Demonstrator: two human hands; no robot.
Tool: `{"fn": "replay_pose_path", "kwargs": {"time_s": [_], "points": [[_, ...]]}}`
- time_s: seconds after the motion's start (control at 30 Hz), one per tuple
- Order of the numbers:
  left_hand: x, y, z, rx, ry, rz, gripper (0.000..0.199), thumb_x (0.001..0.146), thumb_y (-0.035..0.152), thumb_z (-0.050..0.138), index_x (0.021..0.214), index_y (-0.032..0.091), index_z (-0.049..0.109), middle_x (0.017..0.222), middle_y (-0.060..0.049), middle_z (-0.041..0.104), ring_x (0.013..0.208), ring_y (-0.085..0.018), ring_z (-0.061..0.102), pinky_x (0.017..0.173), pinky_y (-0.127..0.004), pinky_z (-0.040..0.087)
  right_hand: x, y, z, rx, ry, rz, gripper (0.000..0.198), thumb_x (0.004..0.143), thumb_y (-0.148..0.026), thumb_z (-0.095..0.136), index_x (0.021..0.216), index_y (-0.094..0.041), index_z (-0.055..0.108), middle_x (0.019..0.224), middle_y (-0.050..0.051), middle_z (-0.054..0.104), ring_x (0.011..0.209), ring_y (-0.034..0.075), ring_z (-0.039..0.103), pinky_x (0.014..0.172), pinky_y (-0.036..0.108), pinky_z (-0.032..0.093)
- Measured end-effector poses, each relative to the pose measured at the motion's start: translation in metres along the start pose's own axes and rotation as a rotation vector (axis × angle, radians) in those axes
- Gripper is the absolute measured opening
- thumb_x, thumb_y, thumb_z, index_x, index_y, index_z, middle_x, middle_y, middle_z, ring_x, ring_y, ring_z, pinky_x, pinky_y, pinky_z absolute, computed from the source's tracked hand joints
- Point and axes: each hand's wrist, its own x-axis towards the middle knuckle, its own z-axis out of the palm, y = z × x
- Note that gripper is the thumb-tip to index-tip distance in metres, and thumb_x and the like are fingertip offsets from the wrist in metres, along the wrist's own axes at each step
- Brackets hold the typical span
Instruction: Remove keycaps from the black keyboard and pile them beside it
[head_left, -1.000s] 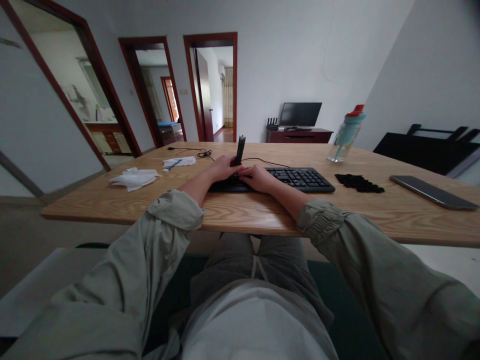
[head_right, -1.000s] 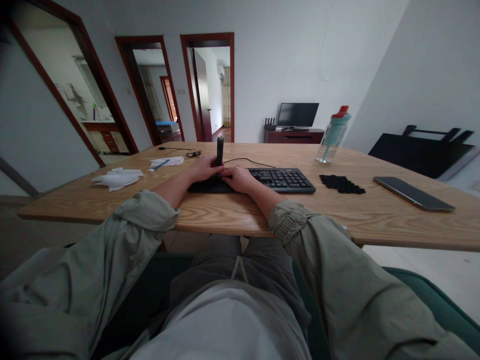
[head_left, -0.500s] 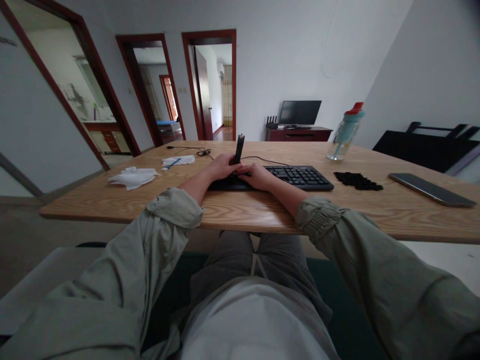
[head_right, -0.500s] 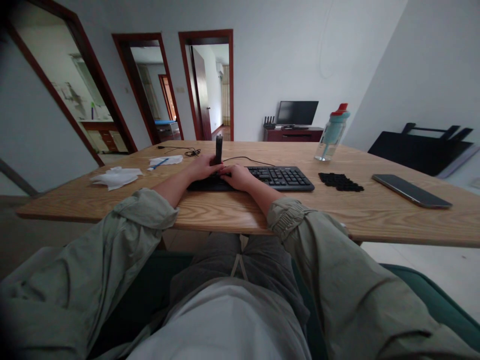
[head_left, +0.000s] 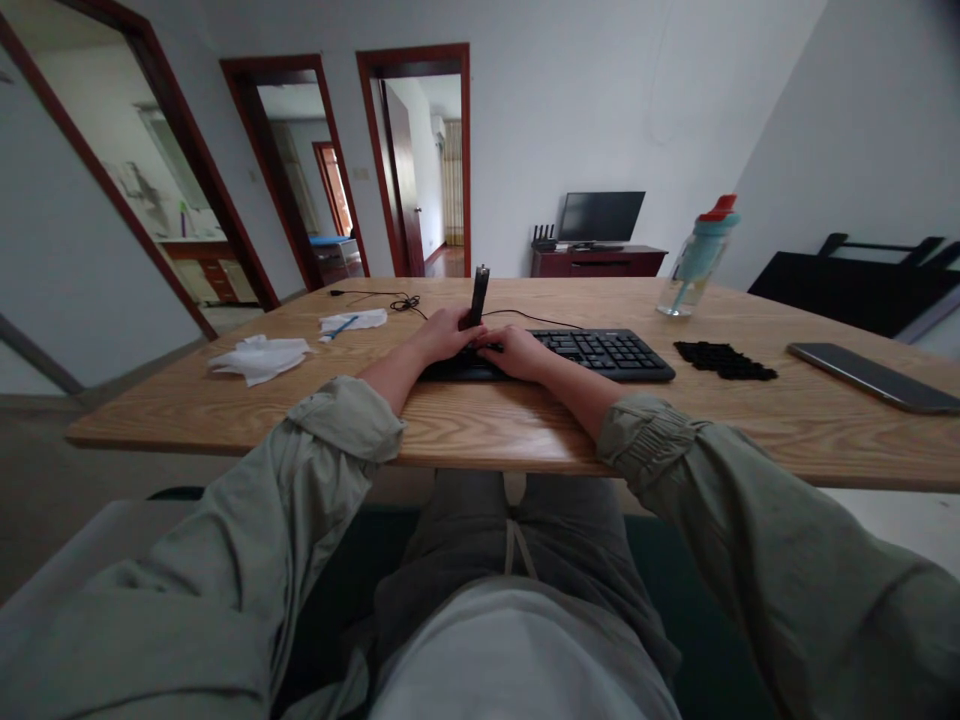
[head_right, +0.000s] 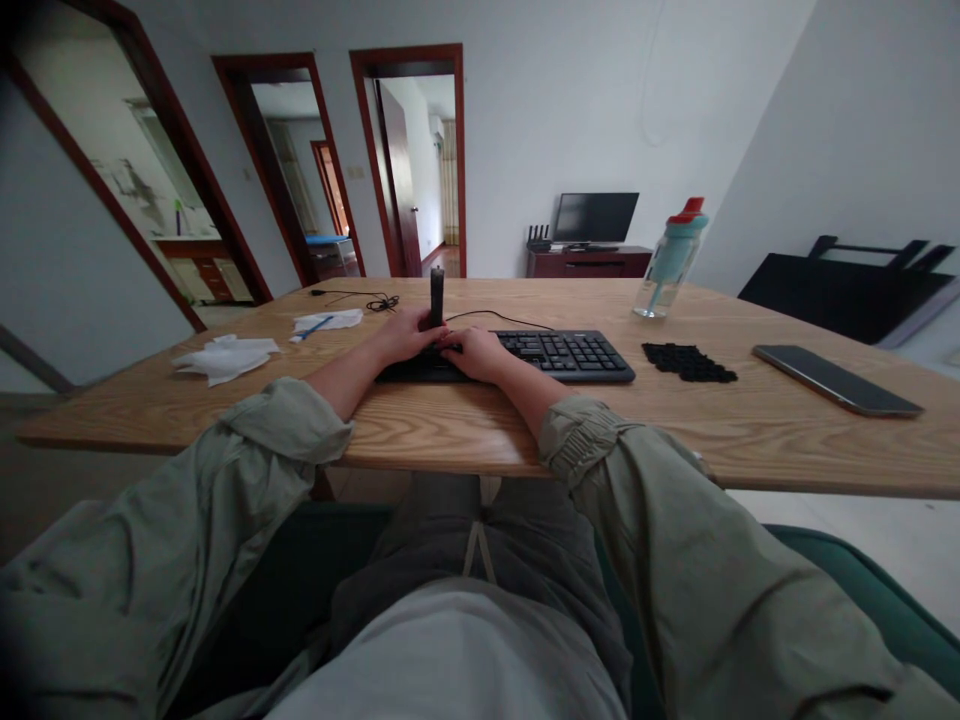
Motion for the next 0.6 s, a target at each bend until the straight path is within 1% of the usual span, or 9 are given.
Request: {"fn": "replay_pose_path", "kwargs": {"time_s": [0.13, 0.27, 0.37, 0.43, 0.5, 0.6], "points": [[-0.002, -0.004, 0.005, -0.004, 0.029, -0.039, 0.030, 0.085, 0.041, 0.059, 0.096, 0.015, 0.067, 0.087, -0.005, 0.069, 0.075, -0.017, 0.059, 0.069, -0.029, 0.046, 0.000, -0.003, -0.003, -0.033, 0.013, 0.005, 0.022, 0.090, -0.025, 0.063, 0.108, -0.025, 0.075, 0.108, 0.004, 0.075, 0.100, 0.021, 0.067, 0.098, 0.036, 0.048], [-0.005, -0.001, 0.003, 0.035, 0.039, -0.044, 0.031, 0.086, 0.044, 0.058, 0.095, 0.016, 0.065, 0.084, -0.005, 0.068, 0.074, -0.018, 0.060, 0.067, -0.030, 0.046, 0.003, -0.003, -0.010, -0.076, -0.011, -0.089, 0.018, 0.088, -0.024, 0.065, 0.103, -0.023, 0.076, 0.100, 0.005, 0.076, 0.098, 0.020, 0.066, 0.097, 0.036, 0.045], [-0.005, -0.002, 0.001, -0.027, -0.028, -0.038, 0.030, 0.088, 0.044, 0.057, 0.096, 0.017, 0.064, 0.084, -0.004, 0.068, 0.074, -0.018, 0.062, 0.066, -0.030, 0.047, 0.008, 0.002, -0.010, -0.038, 0.010, -0.155, 0.014, 0.087, -0.026, 0.068, 0.097, -0.023, 0.077, 0.099, 0.005, 0.076, 0.097, 0.020, 0.064, 0.096, 0.037, 0.045], [-0.004, -0.004, -0.001, -0.076, -0.053, -0.029, 0.032, 0.090, 0.048, 0.054, 0.098, 0.018, 0.064, 0.087, -0.004, 0.069, 0.078, -0.018, 0.064, 0.069, -0.030, 0.048, 0.011, 0.005, -0.006, 0.013, 0.042, -0.157, 0.011, 0.086, -0.027, 0.070, 0.094, -0.023, 0.077, 0.097, 0.005, 0.076, 0.098, 0.020, 0.064, 0.094, 0.036, 0.045], [-0.004, -0.006, -0.002, -0.103, -0.079, -0.047, 0.032, 0.092, 0.048, 0.052, 0.096, 0.019, 0.064, 0.086, -0.003, 0.069, 0.077, -0.017, 0.064, 0.070, -0.030, 0.049, 0.012, 0.008, -0.003, 0.050, 0.042, -0.151, 0.011, 0.085, -0.028, 0.072, 0.093, -0.024, 0.078, 0.092, 0.005, 0.076, 0.097, 0.020, 0.063, 0.092, 0.035, 0.045], [-0.004, -0.008, -0.005, -0.118, -0.124, -0.067, 0.031, 0.093, 0.047, 0.050, 0.093, 0.019, 0.063, 0.084, -0.003, 0.069, 0.077, -0.018, 0.064, 0.071, -0.030, 0.050, 0.013, 0.009, 0.000, 0.102, 0.032, -0.144, 0.011, 0.088, -0.029, 0.069, 0.092, -0.024, 0.078, 0.085, 0.004, 0.075, 0.091, 0.019, 0.063, 0.089, 0.034, 0.045]]}}
